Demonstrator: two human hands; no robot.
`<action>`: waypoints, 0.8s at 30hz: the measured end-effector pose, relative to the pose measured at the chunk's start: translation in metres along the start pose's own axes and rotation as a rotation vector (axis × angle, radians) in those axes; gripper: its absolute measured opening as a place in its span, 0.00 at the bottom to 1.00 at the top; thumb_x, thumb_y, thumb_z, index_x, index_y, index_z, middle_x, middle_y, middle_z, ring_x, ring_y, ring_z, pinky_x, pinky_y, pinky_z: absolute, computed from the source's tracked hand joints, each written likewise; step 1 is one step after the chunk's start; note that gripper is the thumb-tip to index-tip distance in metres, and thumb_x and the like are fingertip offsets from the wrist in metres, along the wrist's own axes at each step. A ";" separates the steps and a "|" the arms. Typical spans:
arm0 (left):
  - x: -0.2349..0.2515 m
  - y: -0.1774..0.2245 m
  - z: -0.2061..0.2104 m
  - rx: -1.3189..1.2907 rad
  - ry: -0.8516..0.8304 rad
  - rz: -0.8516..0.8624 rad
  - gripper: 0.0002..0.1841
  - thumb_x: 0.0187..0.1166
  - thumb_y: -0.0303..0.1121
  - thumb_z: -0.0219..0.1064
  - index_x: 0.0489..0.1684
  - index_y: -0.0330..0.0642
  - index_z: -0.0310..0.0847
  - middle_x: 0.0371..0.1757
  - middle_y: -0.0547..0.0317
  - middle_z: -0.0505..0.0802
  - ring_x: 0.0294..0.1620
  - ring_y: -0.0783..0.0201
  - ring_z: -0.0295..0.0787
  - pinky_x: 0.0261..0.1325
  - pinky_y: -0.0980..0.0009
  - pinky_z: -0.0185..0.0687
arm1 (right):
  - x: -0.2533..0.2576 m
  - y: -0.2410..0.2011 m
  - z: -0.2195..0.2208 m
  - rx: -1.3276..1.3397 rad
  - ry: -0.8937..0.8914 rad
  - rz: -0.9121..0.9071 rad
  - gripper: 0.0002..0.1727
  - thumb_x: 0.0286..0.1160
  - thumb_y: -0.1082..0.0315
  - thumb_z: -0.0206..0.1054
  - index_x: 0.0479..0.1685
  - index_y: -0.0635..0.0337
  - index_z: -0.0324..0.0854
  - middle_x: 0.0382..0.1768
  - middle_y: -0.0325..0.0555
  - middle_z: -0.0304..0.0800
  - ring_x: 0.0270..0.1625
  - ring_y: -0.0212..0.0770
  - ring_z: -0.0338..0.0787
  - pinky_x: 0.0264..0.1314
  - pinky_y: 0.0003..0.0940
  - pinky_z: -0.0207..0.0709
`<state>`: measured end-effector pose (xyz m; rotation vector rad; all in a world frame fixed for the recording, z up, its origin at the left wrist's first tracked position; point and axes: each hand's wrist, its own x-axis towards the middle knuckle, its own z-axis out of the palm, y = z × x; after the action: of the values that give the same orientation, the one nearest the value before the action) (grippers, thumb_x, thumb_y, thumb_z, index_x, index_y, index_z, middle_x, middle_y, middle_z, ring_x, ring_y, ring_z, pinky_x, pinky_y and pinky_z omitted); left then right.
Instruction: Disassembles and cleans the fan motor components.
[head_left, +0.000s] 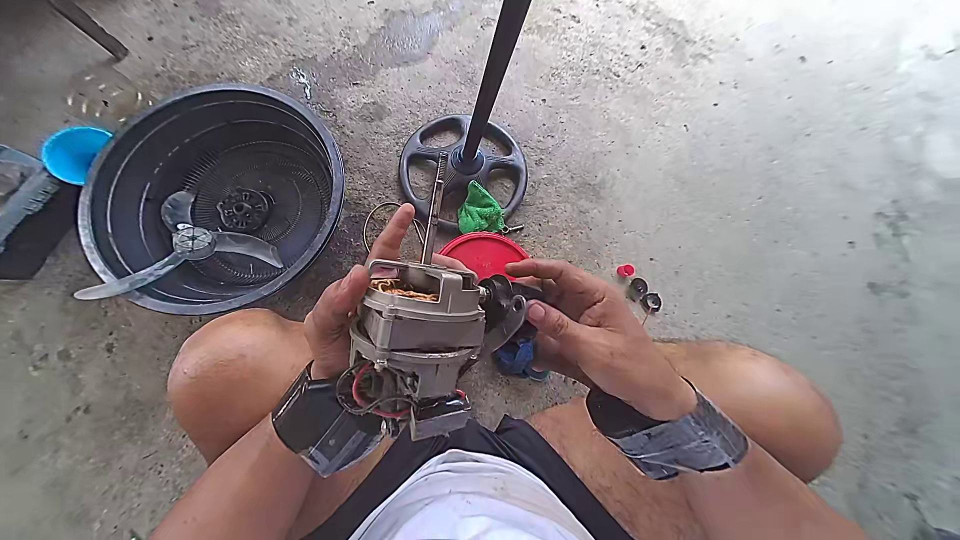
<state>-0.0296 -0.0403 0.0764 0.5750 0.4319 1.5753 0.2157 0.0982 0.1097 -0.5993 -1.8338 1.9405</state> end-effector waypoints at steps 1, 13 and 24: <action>0.000 -0.001 -0.001 -0.047 0.017 0.006 0.49 0.71 0.58 0.68 0.95 0.55 0.48 0.71 0.36 0.84 0.65 0.47 0.87 0.64 0.55 0.86 | 0.001 0.000 0.001 0.063 -0.007 0.018 0.21 0.88 0.67 0.61 0.74 0.68 0.76 0.56 0.53 0.91 0.58 0.40 0.92 0.67 0.37 0.86; 0.002 -0.005 0.009 -0.027 -0.012 -0.011 0.46 0.74 0.54 0.67 0.95 0.56 0.47 0.69 0.39 0.85 0.63 0.52 0.88 0.64 0.60 0.86 | -0.003 0.000 0.004 0.411 0.071 0.321 0.22 0.96 0.57 0.46 0.62 0.59 0.85 0.46 0.52 0.93 0.40 0.38 0.95 0.37 0.32 0.91; 0.003 -0.011 -0.004 0.003 0.049 0.120 0.43 0.81 0.53 0.61 0.94 0.42 0.49 0.72 0.43 0.84 0.64 0.60 0.88 0.66 0.63 0.86 | -0.008 0.009 -0.004 0.386 -0.063 0.192 0.36 0.72 0.63 0.78 0.81 0.56 0.72 0.63 0.55 0.86 0.46 0.35 0.89 0.45 0.27 0.86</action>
<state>-0.0233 -0.0365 0.0673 0.5740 0.4434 1.7069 0.2243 0.0970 0.1011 -0.6079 -1.4173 2.3827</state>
